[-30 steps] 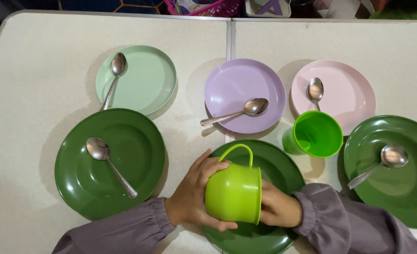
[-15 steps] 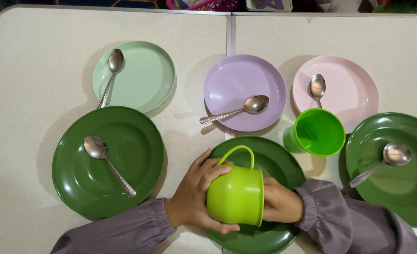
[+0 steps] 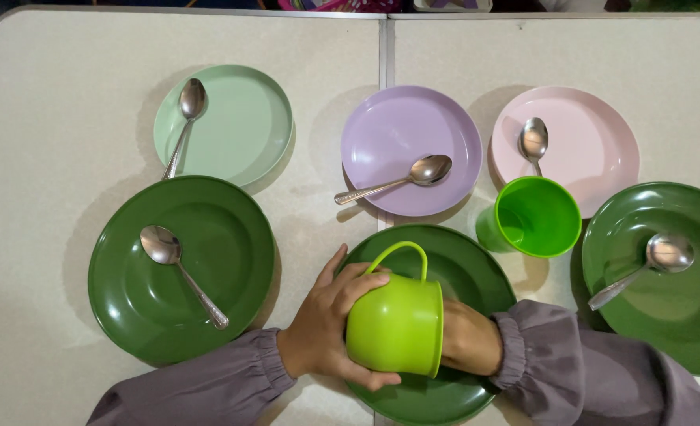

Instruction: Wiping and cleaning plastic plates, a mug, and spoons with a cloth.

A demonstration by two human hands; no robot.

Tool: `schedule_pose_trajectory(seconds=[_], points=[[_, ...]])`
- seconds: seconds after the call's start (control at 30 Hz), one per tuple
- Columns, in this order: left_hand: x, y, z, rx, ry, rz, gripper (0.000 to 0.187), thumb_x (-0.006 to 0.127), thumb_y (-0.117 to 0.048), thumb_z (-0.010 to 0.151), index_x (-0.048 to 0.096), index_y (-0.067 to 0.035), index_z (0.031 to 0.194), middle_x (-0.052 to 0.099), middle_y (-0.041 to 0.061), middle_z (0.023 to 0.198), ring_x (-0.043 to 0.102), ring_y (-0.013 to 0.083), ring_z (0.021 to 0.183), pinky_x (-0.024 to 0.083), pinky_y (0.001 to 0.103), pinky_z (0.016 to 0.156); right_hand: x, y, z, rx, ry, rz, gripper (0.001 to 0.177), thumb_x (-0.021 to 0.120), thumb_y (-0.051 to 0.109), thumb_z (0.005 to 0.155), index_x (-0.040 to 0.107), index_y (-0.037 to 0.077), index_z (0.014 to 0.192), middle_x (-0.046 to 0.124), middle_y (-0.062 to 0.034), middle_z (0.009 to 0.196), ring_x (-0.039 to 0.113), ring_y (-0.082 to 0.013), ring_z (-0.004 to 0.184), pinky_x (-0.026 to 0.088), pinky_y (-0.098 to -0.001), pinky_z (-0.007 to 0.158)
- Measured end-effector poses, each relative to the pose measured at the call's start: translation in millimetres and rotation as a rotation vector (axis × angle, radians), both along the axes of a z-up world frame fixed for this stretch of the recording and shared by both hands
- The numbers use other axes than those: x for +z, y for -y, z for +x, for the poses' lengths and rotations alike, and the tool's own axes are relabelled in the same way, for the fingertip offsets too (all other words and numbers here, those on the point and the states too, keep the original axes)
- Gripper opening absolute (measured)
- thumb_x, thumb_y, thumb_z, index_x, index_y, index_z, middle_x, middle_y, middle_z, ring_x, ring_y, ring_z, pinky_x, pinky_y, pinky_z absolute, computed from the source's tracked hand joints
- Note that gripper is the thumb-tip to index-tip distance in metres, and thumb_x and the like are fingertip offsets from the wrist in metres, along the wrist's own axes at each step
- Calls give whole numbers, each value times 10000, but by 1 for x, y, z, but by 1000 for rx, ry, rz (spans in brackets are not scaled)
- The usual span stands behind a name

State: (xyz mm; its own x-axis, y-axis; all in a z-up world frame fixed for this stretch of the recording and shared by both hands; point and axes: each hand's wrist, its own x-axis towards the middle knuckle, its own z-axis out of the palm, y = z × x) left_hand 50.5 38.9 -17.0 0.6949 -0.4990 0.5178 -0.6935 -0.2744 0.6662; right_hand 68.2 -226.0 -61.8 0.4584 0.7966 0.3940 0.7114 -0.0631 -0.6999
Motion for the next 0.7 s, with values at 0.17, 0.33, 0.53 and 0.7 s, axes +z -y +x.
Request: schedule_pose_trajectory(seconds=[0.17, 0.33, 0.53, 0.7], points=[[5, 0, -1, -18, -6, 39, 1118, 848, -622, 614, 328, -113, 1461, 648, 169, 1318, 665, 365, 1197, 208, 714, 1243, -14, 3, -4, -26, 90, -20, 371, 493, 374, 1049, 640, 46, 1139, 695, -177, 1099, 696, -391, 940, 555, -484, 854], [2, 0, 3, -11, 88, 92, 1066, 845, -657, 645, 362, -111, 1422, 646, 199, 1296, 632, 392, 1211, 251, 738, 1224, -21, 7, -7, -42, 177, -31, 375, 518, 357, 1037, 660, 41, 1179, 705, -181, 1158, 699, -411, 1015, 553, -503, 900], [-2, -3, 1, -21, -27, 36, 1141, 869, -609, 601, 325, -117, 1476, 632, 177, 1373, 637, 406, 1261, 225, 704, 1248, -23, 6, -10, -34, 300, -18, 304, 530, 287, 1038, 676, 39, 1137, 700, -164, 1124, 696, -391, 981, 560, -494, 864], [-1, -2, 0, -29, -23, 92, 1148, 872, -627, 574, 338, -135, 1465, 642, 159, 1379, 641, 382, 1253, 247, 718, 1212, -24, 3, -12, -43, 427, 6, 241, 540, 217, 1038, 692, 37, 1094, 695, -147, 1089, 693, -371, 947, 567, -485, 827]])
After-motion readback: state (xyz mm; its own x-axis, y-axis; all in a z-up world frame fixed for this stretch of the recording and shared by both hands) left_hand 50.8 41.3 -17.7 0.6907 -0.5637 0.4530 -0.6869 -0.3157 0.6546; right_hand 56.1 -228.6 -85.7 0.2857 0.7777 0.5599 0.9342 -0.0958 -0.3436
